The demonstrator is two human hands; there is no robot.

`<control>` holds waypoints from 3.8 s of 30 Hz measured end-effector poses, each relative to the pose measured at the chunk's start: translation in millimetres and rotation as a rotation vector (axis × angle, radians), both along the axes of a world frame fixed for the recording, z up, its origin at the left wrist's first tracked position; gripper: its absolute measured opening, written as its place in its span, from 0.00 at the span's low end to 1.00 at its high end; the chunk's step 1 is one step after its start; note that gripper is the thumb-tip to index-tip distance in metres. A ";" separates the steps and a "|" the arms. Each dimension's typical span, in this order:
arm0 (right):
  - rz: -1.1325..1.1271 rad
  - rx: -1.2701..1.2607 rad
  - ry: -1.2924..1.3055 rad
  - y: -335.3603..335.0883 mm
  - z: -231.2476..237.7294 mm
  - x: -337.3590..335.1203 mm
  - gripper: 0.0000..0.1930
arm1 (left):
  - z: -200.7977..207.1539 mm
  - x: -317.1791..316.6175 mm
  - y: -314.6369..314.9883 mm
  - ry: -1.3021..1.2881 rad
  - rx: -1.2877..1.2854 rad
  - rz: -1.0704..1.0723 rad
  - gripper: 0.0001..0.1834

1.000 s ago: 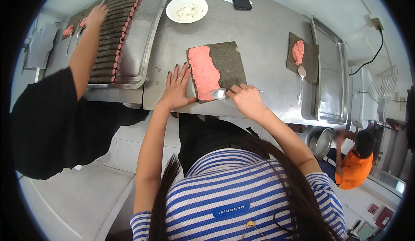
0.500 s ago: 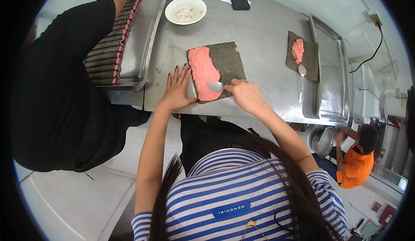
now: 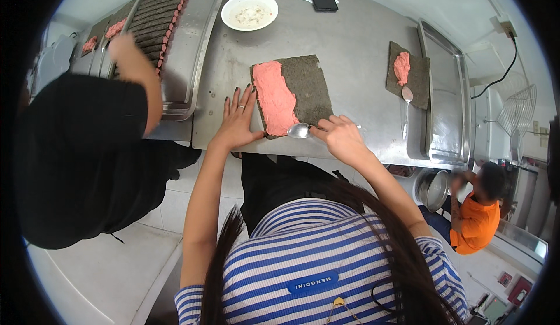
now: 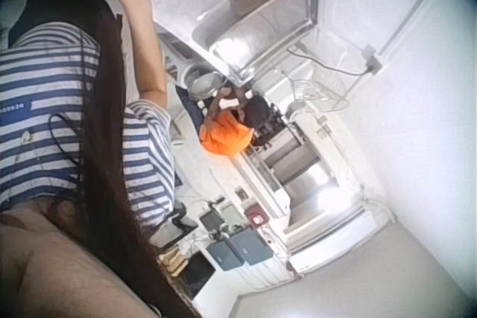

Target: The person spreads a pink paste onto a sheet of nori using a spoon, then rolls the nori into a cylindrical shape. The person repeats this process multiple times, placing the finished rolls onto a metal tray.

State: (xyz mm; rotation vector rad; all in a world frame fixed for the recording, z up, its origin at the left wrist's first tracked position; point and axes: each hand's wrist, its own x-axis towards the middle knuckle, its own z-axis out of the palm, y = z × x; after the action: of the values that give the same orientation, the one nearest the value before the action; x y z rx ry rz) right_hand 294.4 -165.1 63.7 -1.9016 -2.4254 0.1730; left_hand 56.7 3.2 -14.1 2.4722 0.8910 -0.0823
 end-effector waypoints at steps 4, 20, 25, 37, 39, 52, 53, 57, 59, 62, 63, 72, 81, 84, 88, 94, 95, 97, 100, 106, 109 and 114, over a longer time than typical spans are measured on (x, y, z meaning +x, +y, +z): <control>0.118 0.114 -0.060 22.4 -10.5 1.3 0.13 | -1.3 -0.8 1.6 0.008 0.012 -0.007 0.62; -0.194 0.136 0.069 136.4 -27.4 21.6 0.16 | -4.8 -2.1 0.7 -0.030 0.041 -0.015 0.61; -0.192 0.045 0.070 137.9 -28.1 19.2 0.18 | -5.8 -2.4 0.6 -0.024 0.044 -0.020 0.61; -0.025 -0.091 0.140 54.7 -17.9 -14.2 0.17 | -3.8 -1.6 0.2 -0.009 0.034 -0.012 0.61; 0.023 -0.156 0.149 57.7 -3.5 -9.3 0.19 | -4.5 -3.5 0.6 -0.010 0.032 -0.009 0.61; -0.060 -0.082 0.034 162.7 -23.2 5.3 0.09 | -9.6 -2.6 0.7 -0.031 0.047 -0.014 0.62; -0.043 -0.097 0.012 154.6 -25.0 1.9 0.08 | -11.3 -3.5 0.4 -0.041 0.052 -0.010 0.62; 0.099 -0.078 -0.001 103.6 -20.5 -12.8 0.07 | -11.8 -3.8 -0.1 -0.025 0.050 -0.011 0.62; 0.097 -0.060 0.038 82.2 -16.2 -20.6 0.07 | -10.3 -4.4 0.4 -0.022 0.042 -0.010 0.63; 0.102 -0.053 0.039 57.9 -18.9 -26.6 0.11 | -6.1 -1.2 0.8 -0.012 0.031 -0.015 0.63; 0.106 -0.055 0.030 51.3 -19.6 -27.2 0.13 | -7.4 -1.1 1.4 -0.014 0.033 -0.018 0.63; -0.275 -0.006 0.053 22.0 -6.1 -27.2 0.12 | -8.0 -1.3 0.9 0.014 0.028 -0.017 0.63; -0.244 0.105 -0.058 1.6 -36.9 -73.6 0.13 | -9.2 -3.2 1.7 -0.001 0.031 -0.015 0.63; -0.243 0.027 -0.068 -1.7 -38.1 -79.1 0.17 | -6.8 -2.0 1.2 -0.013 0.007 -0.015 0.63; -0.177 -0.033 0.040 1.0 -22.6 -69.8 0.17 | -6.8 -1.6 2.4 -0.020 0.018 -0.019 0.64; -0.217 -0.011 -0.030 15.9 -10.3 -56.6 0.15 | -8.4 -3.2 1.5 -0.031 0.012 -0.019 0.64; -0.208 -0.009 -0.040 14.6 -15.3 -59.5 0.13 | -7.9 -3.0 2.0 -0.034 0.008 -0.024 0.63; -0.186 0.006 -0.043 11.2 -23.7 -66.6 0.10 | -9.6 -2.5 2.5 -0.033 0.024 -0.023 0.63; -0.140 0.038 -0.031 5.6 -28.6 -73.0 0.09 | -10.5 -2.5 2.6 -0.023 0.015 -0.020 0.63; 0.006 0.074 -0.084 8.4 -16.4 -46.0 0.07 | -10.6 -3.3 3.2 -0.015 0.018 -0.025 0.63; 0.009 0.049 -0.101 9.6 -13.2 -30.2 0.07 | -7.3 -1.9 3.1 -0.012 0.006 -0.024 0.63; 0.020 0.056 -0.083 12.6 -6.8 -8.1 0.08 | -5.6 -0.6 3.3 0.007 0.007 -0.018 0.63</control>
State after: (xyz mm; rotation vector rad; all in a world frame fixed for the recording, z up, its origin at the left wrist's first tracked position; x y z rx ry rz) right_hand 286.3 -152.5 56.9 -1.8987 -2.4744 0.0276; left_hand 56.1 6.4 -19.7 2.4880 0.8733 -0.0940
